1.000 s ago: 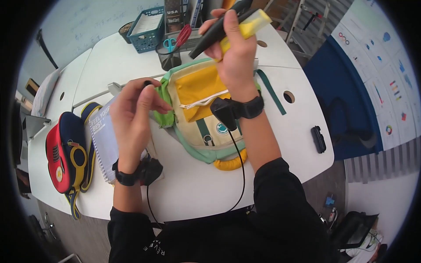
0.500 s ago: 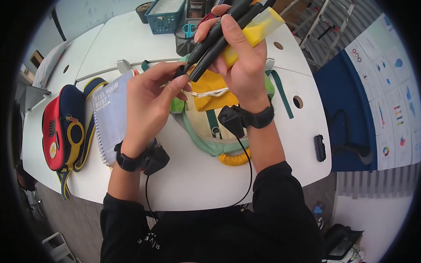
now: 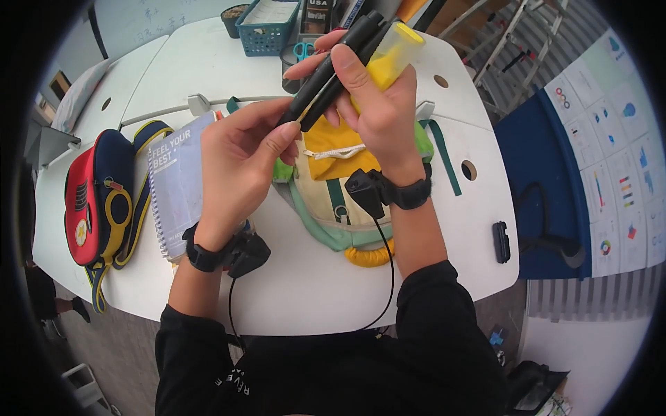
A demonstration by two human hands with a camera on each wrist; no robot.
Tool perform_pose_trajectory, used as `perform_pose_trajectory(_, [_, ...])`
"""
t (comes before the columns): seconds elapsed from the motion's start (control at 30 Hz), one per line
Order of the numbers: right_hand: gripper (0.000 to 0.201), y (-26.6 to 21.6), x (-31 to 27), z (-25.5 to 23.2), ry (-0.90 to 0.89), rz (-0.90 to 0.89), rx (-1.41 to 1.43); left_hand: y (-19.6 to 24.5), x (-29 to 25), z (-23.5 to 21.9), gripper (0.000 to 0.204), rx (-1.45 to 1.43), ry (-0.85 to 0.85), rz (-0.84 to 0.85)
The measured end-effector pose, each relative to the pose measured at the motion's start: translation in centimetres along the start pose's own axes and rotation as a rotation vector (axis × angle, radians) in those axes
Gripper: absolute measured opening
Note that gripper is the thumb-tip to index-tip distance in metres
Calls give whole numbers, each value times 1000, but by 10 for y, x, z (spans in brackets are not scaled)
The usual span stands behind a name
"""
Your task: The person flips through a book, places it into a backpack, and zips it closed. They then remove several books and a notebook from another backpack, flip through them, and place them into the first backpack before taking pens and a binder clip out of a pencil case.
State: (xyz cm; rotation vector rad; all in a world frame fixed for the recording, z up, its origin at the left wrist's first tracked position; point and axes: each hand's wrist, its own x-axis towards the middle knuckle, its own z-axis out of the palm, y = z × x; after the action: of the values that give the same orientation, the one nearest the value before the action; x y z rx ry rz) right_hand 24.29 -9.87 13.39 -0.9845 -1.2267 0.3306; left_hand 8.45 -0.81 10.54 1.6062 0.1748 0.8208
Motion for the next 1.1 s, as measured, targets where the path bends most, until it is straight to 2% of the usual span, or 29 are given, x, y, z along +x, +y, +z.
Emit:
perform_pose_trajectory(0.1, [34,-2,1,-3,20,1,-116,1,-1,1,19,35,71,38])
perform_pose_trajectory(0.23, [34,-3,2,4,55,-1,-93,-2,0,1,17,87,160,103])
perform_pose_trajectory(0.47, [31,14,-4,17,52,-9,16,2,-1,-3,15,26,212,-1])
perform_pose_trajectory(0.6, [29,14,-2,14,22,16,92,6,-4,-3,15,102,161,35])
perform_pose_trajectory(0.7, [20,8,-3,26,35,66,-36,5,-1,-3,15,118,111,43])
perform_pose_trajectory(0.77, [21,7,-2,29,37,78,8,3,0,-3,16,147,70,27])
perform_pose_trajectory(0.83, [24,1,2,18,-58,136,-50,1,-1,-3,17,96,111,9])
perform_pose_trajectory(0.87, [30,4,2,13,-17,135,-92,5,-2,-5,17,6,114,-4])
perform_pose_trajectory(0.9, [30,7,3,7,-16,133,-94,3,1,-7,14,-10,132,68])
perform_pose_trajectory(0.97, [43,11,5,-2,-16,100,-21,-2,7,-8,11,-51,231,139])
perform_pose_trajectory(1.0, [47,11,5,-3,-14,102,38,-6,8,-7,13,-53,256,114])
perform_pose_trajectory(1.03, [47,10,5,-4,-11,101,38,-6,8,-7,13,-53,253,114])
perform_pose_trajectory(1.1, [50,9,4,-5,-29,89,156,-6,6,-8,19,57,112,25])
